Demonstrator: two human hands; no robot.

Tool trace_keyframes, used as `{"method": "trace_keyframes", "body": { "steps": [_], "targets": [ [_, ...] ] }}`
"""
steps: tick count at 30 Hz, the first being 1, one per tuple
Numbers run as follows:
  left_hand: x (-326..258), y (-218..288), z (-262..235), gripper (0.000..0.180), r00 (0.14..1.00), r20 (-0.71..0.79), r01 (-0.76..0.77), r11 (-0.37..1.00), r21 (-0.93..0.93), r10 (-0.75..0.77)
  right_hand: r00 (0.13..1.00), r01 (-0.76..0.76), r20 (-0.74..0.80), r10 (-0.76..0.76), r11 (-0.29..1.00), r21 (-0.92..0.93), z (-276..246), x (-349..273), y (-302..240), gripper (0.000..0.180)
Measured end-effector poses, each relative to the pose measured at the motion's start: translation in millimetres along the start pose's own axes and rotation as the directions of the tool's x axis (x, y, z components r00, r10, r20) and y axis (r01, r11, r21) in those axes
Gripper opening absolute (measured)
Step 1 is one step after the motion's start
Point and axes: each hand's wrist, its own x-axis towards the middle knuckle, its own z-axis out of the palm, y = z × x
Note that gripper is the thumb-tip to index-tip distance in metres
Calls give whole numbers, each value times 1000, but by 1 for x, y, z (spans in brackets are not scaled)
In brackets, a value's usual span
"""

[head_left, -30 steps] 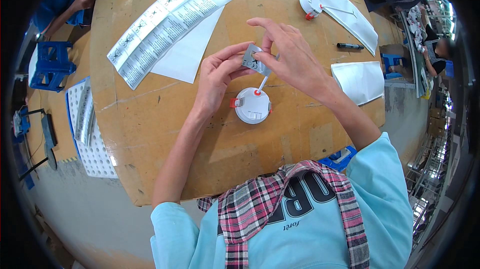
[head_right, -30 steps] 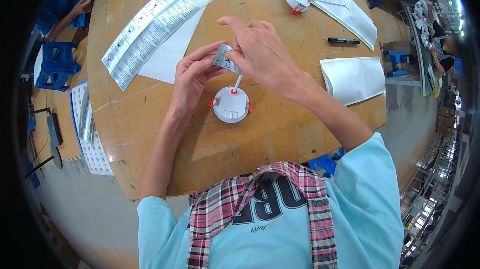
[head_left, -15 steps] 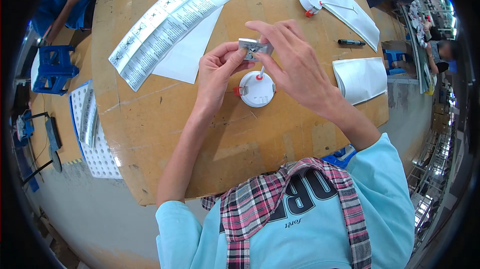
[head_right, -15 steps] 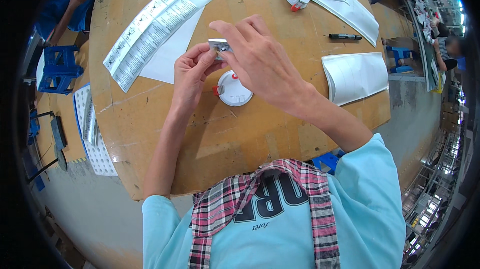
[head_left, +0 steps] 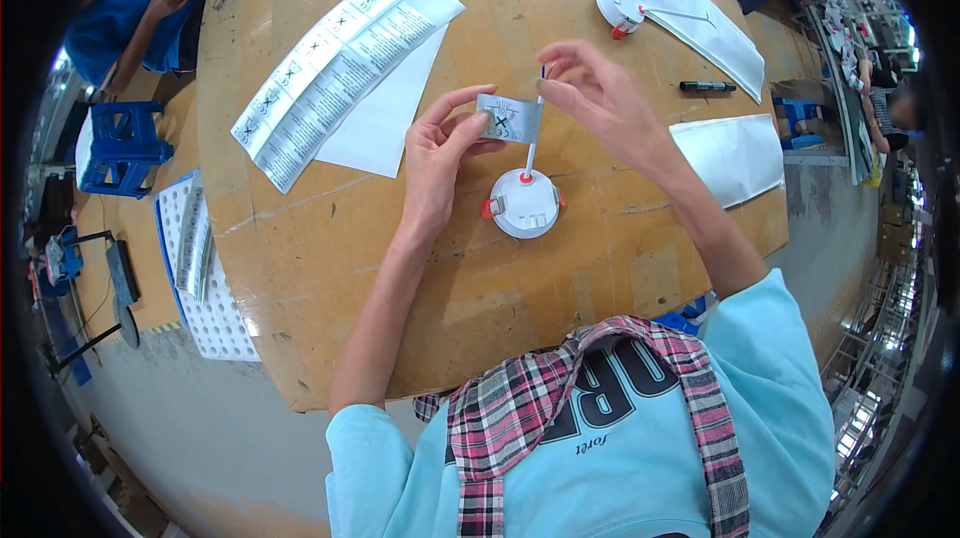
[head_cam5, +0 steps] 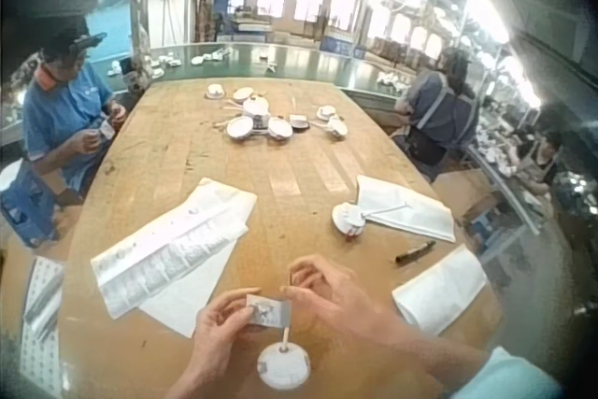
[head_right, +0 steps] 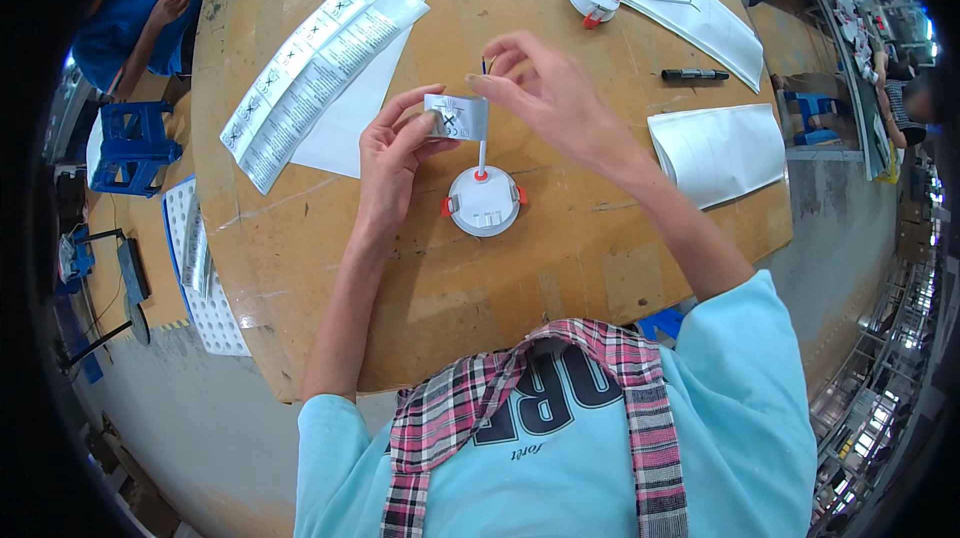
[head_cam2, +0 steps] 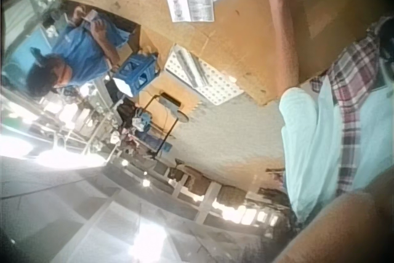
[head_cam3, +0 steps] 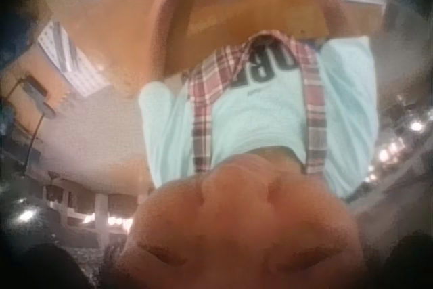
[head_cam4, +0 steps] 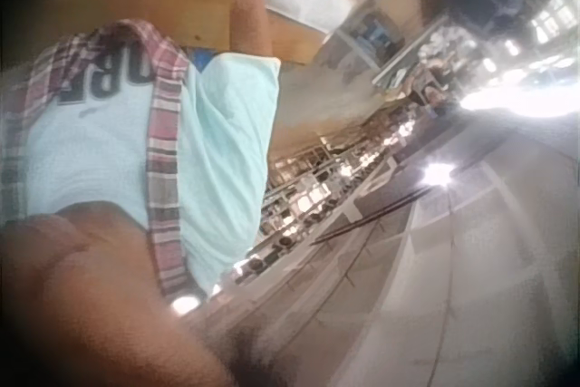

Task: The recorder is assembling a lighting fixture by peeling and applying labels/stickers to the base and wires.

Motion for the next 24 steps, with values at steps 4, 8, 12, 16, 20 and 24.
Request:
{"method": "trace_keyframes", "body": {
  "steps": [4,8,12,16,20,24],
  "targets": [
    [1,5,10,24,999,-54,1,996,89,4,972,-232,137,189,861,453,12,-14,11,38],
    [2,-6,11,22,997,-81,3,998,59,2,958,-277,233,167,747,604,18,-16,7,40],
    [3,-11,12,19,996,-81,-29,999,39,32,949,-294,300,102,633,716,21,-19,6,39],
    [4,-16,13,21,987,-151,-56,998,43,62,968,-227,245,51,590,775,25,-23,18,39],
    [1,-13,20,17,981,-182,-51,996,72,63,975,-219,190,112,599,770,27,-27,18,35],
    [-2,-13,22,17,979,-182,-82,994,75,95,977,-204,120,176,612,764,31,-30,10,30]
  ]
}}
